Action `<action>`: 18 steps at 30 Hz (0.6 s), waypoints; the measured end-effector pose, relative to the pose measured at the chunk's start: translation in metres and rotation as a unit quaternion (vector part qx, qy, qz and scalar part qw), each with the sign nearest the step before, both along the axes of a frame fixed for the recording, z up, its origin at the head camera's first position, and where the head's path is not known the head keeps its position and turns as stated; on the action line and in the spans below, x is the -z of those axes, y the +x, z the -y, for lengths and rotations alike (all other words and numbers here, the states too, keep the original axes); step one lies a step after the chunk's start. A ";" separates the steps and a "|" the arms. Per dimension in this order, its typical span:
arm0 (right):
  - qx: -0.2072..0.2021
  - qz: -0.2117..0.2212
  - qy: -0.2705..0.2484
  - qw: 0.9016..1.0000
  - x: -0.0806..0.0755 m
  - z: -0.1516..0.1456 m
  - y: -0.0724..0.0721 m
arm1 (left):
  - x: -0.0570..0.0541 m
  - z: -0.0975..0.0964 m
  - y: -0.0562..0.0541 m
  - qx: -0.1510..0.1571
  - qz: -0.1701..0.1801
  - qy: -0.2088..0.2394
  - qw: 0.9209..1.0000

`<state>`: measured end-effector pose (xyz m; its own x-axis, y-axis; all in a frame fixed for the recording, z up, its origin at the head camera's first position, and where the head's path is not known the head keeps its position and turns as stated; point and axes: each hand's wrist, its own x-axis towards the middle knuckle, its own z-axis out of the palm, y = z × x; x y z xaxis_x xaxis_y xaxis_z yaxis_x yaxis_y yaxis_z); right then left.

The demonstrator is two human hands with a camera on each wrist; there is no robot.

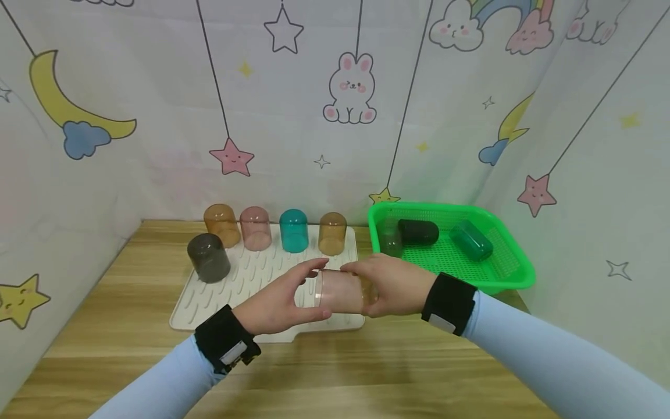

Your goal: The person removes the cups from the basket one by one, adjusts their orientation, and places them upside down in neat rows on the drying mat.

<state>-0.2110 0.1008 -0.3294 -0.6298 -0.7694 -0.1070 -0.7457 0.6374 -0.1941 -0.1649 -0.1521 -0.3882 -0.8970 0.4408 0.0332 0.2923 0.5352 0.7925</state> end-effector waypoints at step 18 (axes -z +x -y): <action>-0.009 -0.001 -0.009 1.000 0.002 -0.004 0.002 | 0.006 -0.003 0.002 0.001 -0.007 -0.007 1.000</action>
<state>-0.2088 0.1044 -0.3312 -0.6165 -0.7820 -0.0918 -0.7568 0.6207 -0.2049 -0.1629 -0.1494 -0.3945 -0.8957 0.4428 0.0403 0.3049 0.5457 0.7805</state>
